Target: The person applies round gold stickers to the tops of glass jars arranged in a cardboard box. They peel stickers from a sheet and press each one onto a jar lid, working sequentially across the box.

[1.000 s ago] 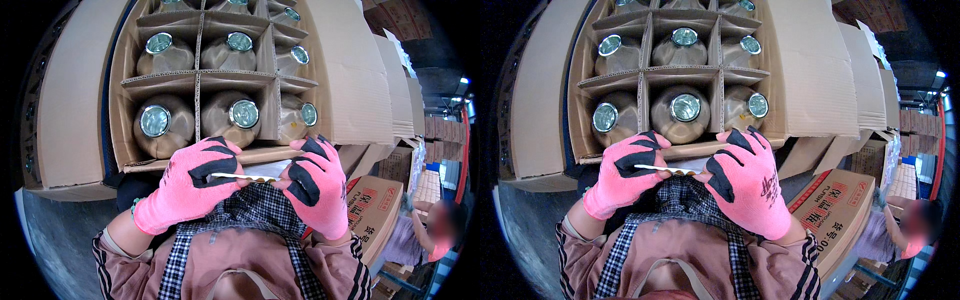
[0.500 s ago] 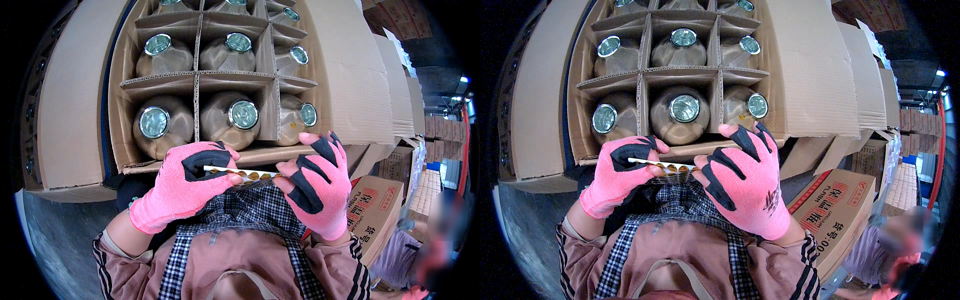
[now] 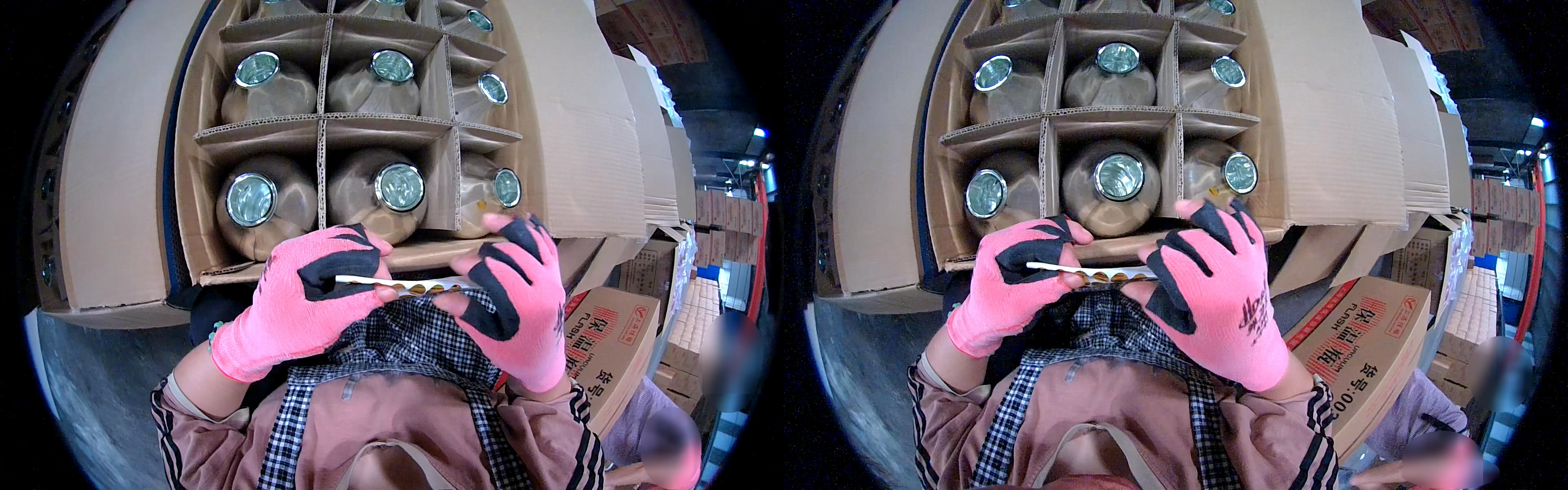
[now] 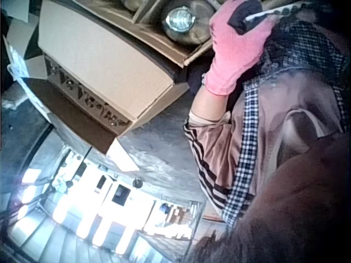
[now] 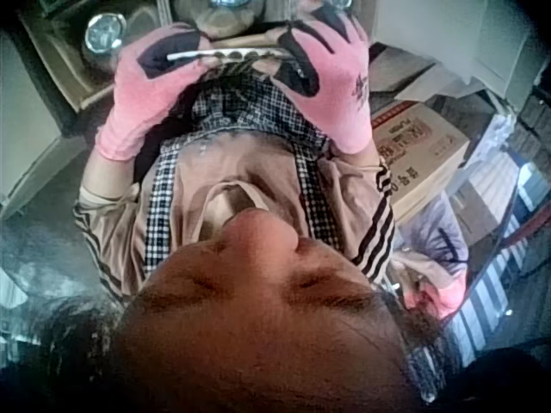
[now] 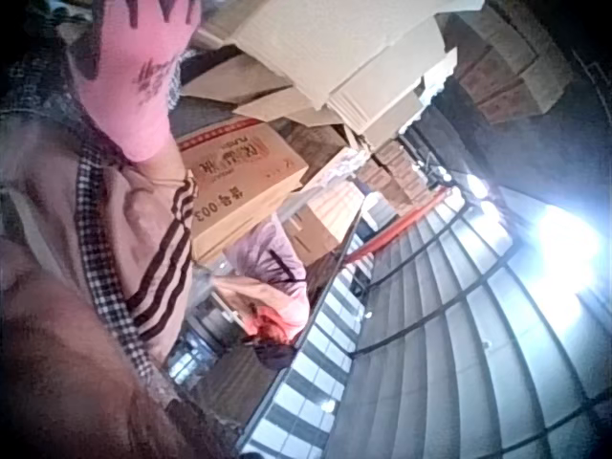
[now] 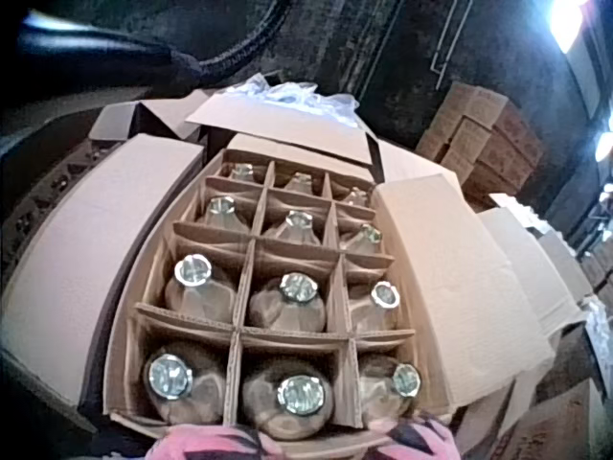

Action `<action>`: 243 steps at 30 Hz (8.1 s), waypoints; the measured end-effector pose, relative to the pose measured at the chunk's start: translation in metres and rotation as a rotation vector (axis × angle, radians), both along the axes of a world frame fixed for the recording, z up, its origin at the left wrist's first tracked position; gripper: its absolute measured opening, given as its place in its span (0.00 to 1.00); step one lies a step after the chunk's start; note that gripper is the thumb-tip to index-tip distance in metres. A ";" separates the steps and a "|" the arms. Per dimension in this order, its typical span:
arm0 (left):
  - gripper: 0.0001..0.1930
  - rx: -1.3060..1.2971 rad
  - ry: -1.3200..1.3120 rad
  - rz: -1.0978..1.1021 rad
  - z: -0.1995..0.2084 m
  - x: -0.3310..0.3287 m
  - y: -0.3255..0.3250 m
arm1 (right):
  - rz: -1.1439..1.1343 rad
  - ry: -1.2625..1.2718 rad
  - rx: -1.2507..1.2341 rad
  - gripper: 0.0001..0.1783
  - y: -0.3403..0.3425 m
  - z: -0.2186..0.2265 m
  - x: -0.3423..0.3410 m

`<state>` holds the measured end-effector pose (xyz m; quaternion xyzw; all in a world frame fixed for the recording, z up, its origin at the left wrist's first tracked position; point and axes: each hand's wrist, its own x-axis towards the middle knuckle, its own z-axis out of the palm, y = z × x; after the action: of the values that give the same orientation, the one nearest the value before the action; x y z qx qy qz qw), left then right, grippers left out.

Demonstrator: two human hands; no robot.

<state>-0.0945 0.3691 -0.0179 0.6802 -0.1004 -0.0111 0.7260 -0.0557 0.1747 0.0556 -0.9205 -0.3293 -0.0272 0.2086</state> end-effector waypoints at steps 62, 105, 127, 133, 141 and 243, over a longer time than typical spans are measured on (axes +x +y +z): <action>0.08 0.017 -0.013 -0.067 0.006 -0.014 -0.003 | 0.188 0.139 0.037 0.18 0.003 0.026 0.032; 0.06 -0.219 0.144 0.130 0.021 -0.017 0.004 | 0.351 -0.255 -0.054 0.13 0.014 0.026 0.007; 0.06 0.470 -0.592 -0.365 -0.008 -0.056 -0.053 | 0.790 0.033 -0.176 0.08 0.134 -0.039 0.055; 0.06 0.426 -0.638 -0.235 -0.015 -0.059 -0.052 | 0.947 -0.096 -0.396 0.08 0.169 -0.066 0.039; 0.07 0.315 -0.700 -0.026 -0.018 -0.062 -0.053 | 0.931 -0.253 -0.456 0.11 0.178 -0.087 0.032; 0.06 -0.243 0.380 0.039 -0.003 -0.006 -0.005 | -0.079 0.179 0.542 0.05 -0.012 0.010 0.082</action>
<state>-0.1007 0.3640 -0.0207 0.5753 0.0509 -0.1126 0.8086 0.0267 0.1629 0.0656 -0.8422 -0.2541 -0.0409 0.4739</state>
